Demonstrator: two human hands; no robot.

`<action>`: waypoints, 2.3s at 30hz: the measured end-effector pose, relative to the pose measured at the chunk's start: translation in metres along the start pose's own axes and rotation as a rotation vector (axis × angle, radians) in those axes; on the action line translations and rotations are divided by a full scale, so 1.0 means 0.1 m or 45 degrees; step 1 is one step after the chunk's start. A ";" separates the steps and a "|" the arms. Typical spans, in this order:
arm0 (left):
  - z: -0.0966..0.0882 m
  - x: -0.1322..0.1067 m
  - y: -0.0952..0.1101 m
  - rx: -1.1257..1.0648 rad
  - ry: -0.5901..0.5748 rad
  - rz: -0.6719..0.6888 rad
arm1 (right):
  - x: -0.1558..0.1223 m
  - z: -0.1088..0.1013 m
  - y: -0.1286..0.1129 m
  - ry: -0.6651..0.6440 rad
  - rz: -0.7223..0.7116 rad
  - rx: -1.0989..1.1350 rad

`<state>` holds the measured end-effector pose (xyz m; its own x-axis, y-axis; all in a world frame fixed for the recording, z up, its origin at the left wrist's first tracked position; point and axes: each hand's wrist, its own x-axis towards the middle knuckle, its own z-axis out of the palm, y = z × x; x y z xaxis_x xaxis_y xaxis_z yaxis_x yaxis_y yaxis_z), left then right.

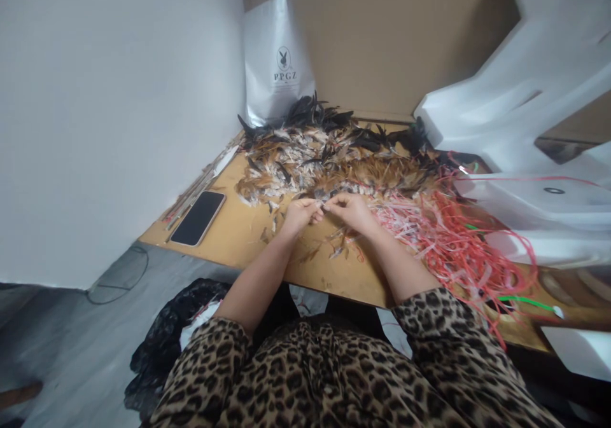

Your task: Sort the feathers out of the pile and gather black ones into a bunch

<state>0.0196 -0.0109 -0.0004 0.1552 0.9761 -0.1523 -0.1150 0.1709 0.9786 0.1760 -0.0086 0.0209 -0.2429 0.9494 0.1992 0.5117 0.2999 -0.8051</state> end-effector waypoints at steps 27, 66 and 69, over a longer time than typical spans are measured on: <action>-0.06 0.00 0.02 0.055 -0.006 0.044 | 0.02 -0.03 -0.01 -0.041 0.271 0.432; -0.08 -0.21 0.19 0.234 -0.817 -0.026 | -0.04 -0.18 0.01 -0.454 0.121 0.800; -0.10 -0.19 0.15 -0.123 -0.748 -0.058 | -0.04 -0.04 0.01 -0.419 0.241 1.212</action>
<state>0.0054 -0.0259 0.0161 0.6759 0.7342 -0.0647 -0.1798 0.2493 0.9516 0.1806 -0.0120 0.0210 -0.5135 0.8577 -0.0252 -0.2663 -0.1872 -0.9455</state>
